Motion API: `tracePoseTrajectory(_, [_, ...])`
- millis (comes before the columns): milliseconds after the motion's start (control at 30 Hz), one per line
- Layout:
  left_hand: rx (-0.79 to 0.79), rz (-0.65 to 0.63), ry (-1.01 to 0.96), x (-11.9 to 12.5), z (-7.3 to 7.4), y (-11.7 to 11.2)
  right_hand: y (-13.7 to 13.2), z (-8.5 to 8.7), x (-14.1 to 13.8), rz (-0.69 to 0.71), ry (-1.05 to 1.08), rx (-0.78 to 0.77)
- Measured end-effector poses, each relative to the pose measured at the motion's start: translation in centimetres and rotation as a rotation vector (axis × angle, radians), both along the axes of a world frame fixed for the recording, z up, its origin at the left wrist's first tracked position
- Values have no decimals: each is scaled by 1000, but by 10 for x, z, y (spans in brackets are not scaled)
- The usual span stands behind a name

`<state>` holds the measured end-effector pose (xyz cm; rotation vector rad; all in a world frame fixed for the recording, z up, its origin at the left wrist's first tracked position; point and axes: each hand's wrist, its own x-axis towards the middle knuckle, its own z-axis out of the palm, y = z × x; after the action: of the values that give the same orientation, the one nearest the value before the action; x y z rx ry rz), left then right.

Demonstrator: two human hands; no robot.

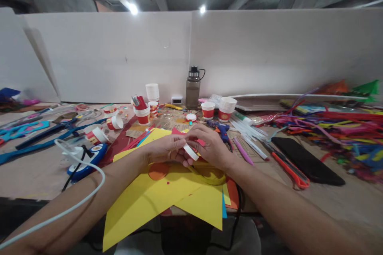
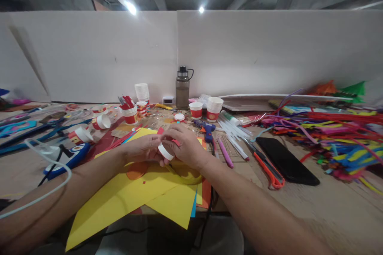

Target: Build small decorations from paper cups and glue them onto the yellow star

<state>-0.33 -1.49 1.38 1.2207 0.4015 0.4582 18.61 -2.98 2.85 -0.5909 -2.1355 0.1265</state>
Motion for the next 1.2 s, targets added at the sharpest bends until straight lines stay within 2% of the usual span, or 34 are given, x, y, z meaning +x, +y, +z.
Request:
tracePoseTrajectory(100, [-6, 12, -66, -3, -1, 4, 1, 6, 4, -49, -51, -77])
tracePoseTrajectory(167, [-12, 83, -130, -6, 0, 8, 1, 10, 11, -85, -79, -126])
tracePoseTrajectory(300, [-116, 336, -286, -11, 6, 17, -4, 13, 28, -202, -154, -164])
tracePoseTrajectory(433, [-218, 611, -390, -13, 15, 23, -19, 4, 41, -261, -477, -245])
tracePoseTrajectory(533, [-239, 732, -412, -13, 17, 26, -31, -4, 44, -256, -676, -330])
tracePoseTrajectory(667, [-230, 766, -385, -13, 15, 29, -36, -7, 41, -242, -787, -385])
tracePoseTrajectory(833, [-215, 786, -375, -16, 15, 32, -34, 0, 36, -194, -804, -383])
tracePoseTrajectory(967, [-210, 831, -422, -18, 17, 36, -35, 2, 36, -241, -837, -381])
tracePoseTrajectory(1100, [-187, 863, -517, -19, 18, 38, -33, -1, 41, -293, -769, -353])
tracePoseTrajectory(1200, [-163, 889, -562, -17, 17, 40, -30, -2, 45, -283, -642, -320])
